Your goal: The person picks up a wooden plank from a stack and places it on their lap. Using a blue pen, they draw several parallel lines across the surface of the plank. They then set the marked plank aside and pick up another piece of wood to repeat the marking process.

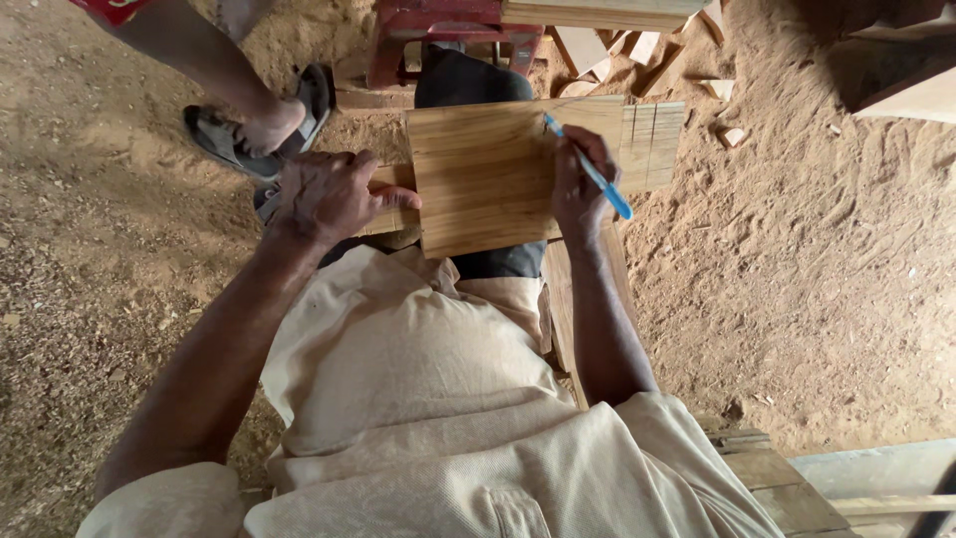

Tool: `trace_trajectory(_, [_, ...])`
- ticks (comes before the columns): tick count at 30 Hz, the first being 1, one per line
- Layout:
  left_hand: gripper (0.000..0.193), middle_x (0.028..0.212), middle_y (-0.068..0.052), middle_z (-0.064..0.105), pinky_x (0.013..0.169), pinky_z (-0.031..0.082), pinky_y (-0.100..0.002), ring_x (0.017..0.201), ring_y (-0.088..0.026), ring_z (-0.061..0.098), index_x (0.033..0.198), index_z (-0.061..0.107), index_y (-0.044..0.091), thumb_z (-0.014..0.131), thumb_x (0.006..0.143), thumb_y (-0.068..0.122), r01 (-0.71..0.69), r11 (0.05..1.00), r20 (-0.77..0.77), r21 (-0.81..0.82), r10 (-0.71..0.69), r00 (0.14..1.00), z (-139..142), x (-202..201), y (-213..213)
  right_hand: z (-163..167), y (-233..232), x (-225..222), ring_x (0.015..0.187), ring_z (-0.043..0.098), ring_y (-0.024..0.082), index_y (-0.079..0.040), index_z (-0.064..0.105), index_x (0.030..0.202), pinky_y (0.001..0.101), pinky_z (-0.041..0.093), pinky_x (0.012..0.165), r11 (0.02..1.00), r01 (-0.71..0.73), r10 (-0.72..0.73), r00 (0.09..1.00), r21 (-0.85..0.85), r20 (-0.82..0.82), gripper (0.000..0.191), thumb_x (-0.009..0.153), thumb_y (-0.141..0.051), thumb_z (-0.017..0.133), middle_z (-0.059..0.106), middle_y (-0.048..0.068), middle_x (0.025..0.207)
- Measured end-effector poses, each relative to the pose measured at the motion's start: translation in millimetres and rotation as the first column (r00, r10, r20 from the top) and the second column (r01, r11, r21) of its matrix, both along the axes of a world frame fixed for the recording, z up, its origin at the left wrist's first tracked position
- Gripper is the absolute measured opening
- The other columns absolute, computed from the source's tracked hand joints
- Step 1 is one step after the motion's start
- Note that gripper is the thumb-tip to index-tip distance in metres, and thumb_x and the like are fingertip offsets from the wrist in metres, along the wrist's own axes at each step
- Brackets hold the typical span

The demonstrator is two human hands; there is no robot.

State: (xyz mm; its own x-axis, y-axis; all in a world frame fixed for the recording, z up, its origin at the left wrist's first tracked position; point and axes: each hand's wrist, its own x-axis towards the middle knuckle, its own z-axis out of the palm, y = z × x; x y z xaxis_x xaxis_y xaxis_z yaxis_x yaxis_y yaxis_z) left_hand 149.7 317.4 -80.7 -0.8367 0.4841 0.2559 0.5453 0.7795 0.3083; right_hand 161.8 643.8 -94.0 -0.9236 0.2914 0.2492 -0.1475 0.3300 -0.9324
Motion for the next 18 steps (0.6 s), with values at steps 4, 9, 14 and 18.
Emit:
trace_trajectory(4, [0.075, 0.045, -0.003, 0.051, 0.04, 0.043, -0.033, 0.037, -0.016, 0.048, 0.064, 0.054, 0.014, 0.058, 0.089, 0.085, -0.001, 0.999, -0.015, 0.039, 0.002, 1.0, 1.0, -0.4, 1.0, 1.8, -0.3, 1.9, 0.066, 0.049, 0.003, 0.003, 0.071, 0.112, 0.0218, 0.037, 0.058, 0.998, -0.065, 0.065, 0.998, -0.002, -0.014, 0.014, 0.104, -0.005, 0.064, 0.064, 0.0, 0.077])
trace_trajectory(9, [0.076, 0.045, -0.004, 0.05, 0.04, 0.044, -0.034, 0.036, -0.017, 0.049, 0.062, 0.051, 0.014, 0.058, 0.089, 0.085, -0.008, 1.0, -0.032, 0.018, 0.009, 0.999, 3.9, -2.0, 1.2, 3.3, -0.4, 1.9, 0.066, 0.052, 0.003, 0.003, 0.071, 0.112, 0.0212, 0.039, 0.057, 0.999, -0.008, 0.008, 1.0, 0.042, -0.007, 0.015, 0.103, -0.005, 0.062, 0.069, 0.002, 0.081])
trace_trajectory(14, [0.075, 0.046, -0.006, 0.052, 0.041, 0.046, -0.034, 0.038, -0.019, 0.054, 0.065, 0.053, 0.014, 0.057, 0.09, 0.085, -0.016, 1.0, -0.025, 0.015, 0.016, 1.0, 7.1, -1.0, 0.6, 1.7, -4.1, 4.6, 0.073, 0.058, 0.004, 0.002, 0.071, 0.113, 0.0211, 0.045, 0.064, 0.997, -0.067, 0.069, 0.996, 0.023, -0.056, 0.013, 0.104, -0.003, 0.063, 0.073, 0.004, 0.088])
trace_trajectory(18, [0.077, 0.046, -0.003, 0.05, 0.04, 0.044, -0.032, 0.038, -0.017, 0.05, 0.065, 0.053, 0.015, 0.053, 0.09, 0.087, -0.02, 1.0, -0.055, -0.007, 0.02, 0.998, 6.6, -2.1, 2.6, 3.4, -3.2, 1.3, 0.062, 0.049, 0.002, 0.002, 0.071, 0.11, 0.02, 0.036, 0.055, 1.0, -0.009, 0.008, 1.0, -0.011, -0.026, 0.012, 0.102, -0.003, 0.063, 0.068, 0.002, 0.079])
